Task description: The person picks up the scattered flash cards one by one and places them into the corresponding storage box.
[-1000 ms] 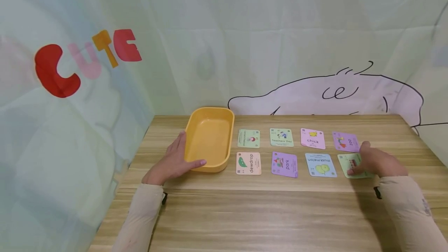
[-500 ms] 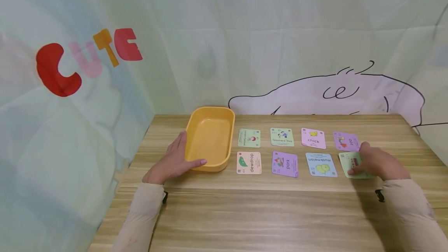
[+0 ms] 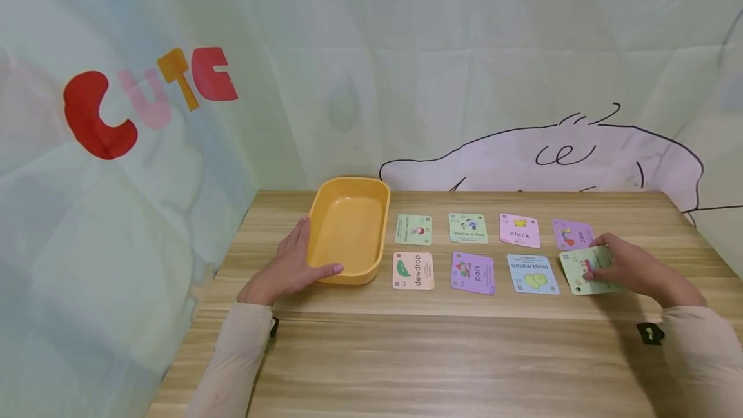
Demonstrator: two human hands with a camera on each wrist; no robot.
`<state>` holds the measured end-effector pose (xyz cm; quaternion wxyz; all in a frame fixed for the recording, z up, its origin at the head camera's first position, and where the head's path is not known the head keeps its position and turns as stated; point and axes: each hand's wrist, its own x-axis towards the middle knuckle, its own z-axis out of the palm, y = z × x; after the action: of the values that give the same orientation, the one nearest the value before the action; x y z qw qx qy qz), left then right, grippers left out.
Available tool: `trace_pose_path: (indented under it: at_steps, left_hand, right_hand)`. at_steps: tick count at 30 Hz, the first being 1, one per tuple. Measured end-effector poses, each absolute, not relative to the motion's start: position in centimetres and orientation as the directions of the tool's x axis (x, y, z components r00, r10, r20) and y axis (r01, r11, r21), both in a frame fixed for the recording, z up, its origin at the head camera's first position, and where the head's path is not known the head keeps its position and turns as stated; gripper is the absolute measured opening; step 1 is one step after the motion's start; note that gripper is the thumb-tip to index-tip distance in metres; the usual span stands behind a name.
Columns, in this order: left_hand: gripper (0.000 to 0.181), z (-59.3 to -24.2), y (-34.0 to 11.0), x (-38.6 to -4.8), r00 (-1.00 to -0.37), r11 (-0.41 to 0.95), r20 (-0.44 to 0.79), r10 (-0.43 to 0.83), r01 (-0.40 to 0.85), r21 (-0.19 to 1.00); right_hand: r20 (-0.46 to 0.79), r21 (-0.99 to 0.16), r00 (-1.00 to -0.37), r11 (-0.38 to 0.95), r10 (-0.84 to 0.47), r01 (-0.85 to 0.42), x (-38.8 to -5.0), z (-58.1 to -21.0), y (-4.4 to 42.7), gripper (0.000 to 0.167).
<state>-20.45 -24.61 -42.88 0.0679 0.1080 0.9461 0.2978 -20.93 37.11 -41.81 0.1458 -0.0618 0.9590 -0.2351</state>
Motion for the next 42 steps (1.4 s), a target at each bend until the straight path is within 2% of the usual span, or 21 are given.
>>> trace_pose_path:
  at_steps: [3, 7, 17, 29, 42]
  left_hand:
    - [0.128, -42.9, -24.6, -20.4, -0.967, 0.799, -0.070, 0.245, 0.161, 0.579]
    - [0.128, -43.0, -24.7, -20.4, -0.967, 0.801, -0.071, 0.244, 0.160, 0.578]
    - [0.126, -42.9, -24.6, -20.5, -0.964, 0.797, -0.044, 0.262, 0.191, 0.573]
    - [0.126, -42.9, -24.5, -20.4, -0.966, 0.796, -0.052, 0.253, 0.177, 0.580]
    - [0.124, -42.9, -24.5, -20.4, -0.968, 0.786, -0.050, 0.247, 0.170, 0.594]
  right_hand:
    - [-0.240, -0.518, -0.948, 0.853, -0.208, -0.056, -20.8, -41.9, 37.2, 0.068]
    - [-0.235, -0.549, -0.946, 0.834, -0.222, -0.059, -20.5, -42.1, 37.3, 0.069]
    - [-0.178, -0.552, -0.959, 0.829, -0.221, -0.088, -20.2, -41.7, 37.2, 0.064]
    - [-0.075, -0.558, -0.984, 0.825, -0.160, -0.092, -20.2, -41.5, 36.9, 0.068]
    - [0.054, -0.507, -0.988, 0.849, -0.142, -0.149, -20.8, -40.8, 36.1, 0.061]
